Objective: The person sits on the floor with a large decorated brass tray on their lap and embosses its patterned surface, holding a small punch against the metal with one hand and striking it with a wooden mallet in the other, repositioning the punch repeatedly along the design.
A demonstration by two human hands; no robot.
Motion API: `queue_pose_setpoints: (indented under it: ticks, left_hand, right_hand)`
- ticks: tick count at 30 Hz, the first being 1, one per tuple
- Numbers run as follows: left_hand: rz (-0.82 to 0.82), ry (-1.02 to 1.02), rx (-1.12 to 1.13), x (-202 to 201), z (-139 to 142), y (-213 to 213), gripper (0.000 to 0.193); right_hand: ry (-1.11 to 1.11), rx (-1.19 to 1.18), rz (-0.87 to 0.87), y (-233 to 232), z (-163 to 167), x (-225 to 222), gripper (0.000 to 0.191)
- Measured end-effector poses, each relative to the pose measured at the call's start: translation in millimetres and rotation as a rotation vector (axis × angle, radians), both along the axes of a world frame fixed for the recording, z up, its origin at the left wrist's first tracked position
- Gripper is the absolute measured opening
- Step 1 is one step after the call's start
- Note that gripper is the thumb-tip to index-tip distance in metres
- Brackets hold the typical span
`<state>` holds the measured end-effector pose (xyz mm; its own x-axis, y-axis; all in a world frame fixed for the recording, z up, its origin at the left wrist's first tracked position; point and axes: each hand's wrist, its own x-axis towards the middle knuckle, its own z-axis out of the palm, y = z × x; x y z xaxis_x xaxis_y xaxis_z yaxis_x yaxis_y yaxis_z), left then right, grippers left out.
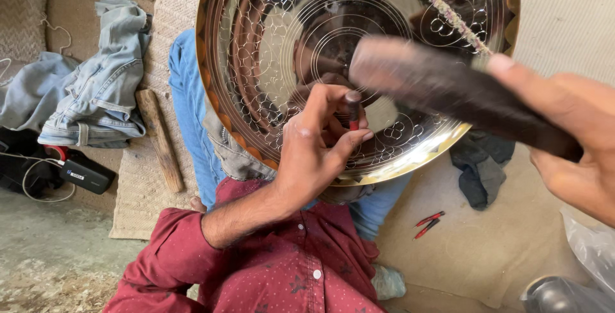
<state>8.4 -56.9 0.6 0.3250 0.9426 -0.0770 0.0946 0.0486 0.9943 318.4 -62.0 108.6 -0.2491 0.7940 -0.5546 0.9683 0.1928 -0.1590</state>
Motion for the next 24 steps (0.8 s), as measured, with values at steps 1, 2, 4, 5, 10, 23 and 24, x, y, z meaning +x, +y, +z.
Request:
queue_pose_setpoints:
  ticks: [1, 2, 4, 5, 10, 23, 24]
  left_hand:
    - [-0.021, 0.012, -0.007, -0.4, 0.8, 1.9, 0.043]
    - [-0.042, 0.024, -0.015, -1.0, 2.0, 3.3, 0.044]
    - [-0.086, 0.026, 0.009, -0.9, 2.9, 8.6, 0.045]
    - [-0.105, 0.017, 0.035, -0.8, 3.4, 10.6, 0.045]
    - [-0.202, 0.036, 0.066, 2.9, 2.8, 18.4, 0.05]
    - [-0.431, -0.011, 0.269, 5.1, 1.1, 33.8, 0.053]
    - [-0.456, -0.007, 0.275, 5.4, 0.4, 36.5, 0.053]
  right_hand:
    - [0.255, 0.106, -0.069, 1.2, -0.8, -5.3, 0.086]
    - [0.509, 0.213, -0.146, 2.6, -1.6, -10.3, 0.084]
    - [0.153, 0.03, -0.08, 5.9, 1.7, -14.0, 0.091]
    - [0.156, 0.029, -0.093, 4.3, 0.7, -16.1, 0.092]
    - [0.158, 0.037, -0.226, -14.1, -7.6, -3.8, 0.093]
    - [0.397, 0.25, -0.631, -88.8, -29.5, -6.9, 0.106]
    - [0.318, 0.281, -0.52, -92.5, -31.3, -8.1, 0.101]
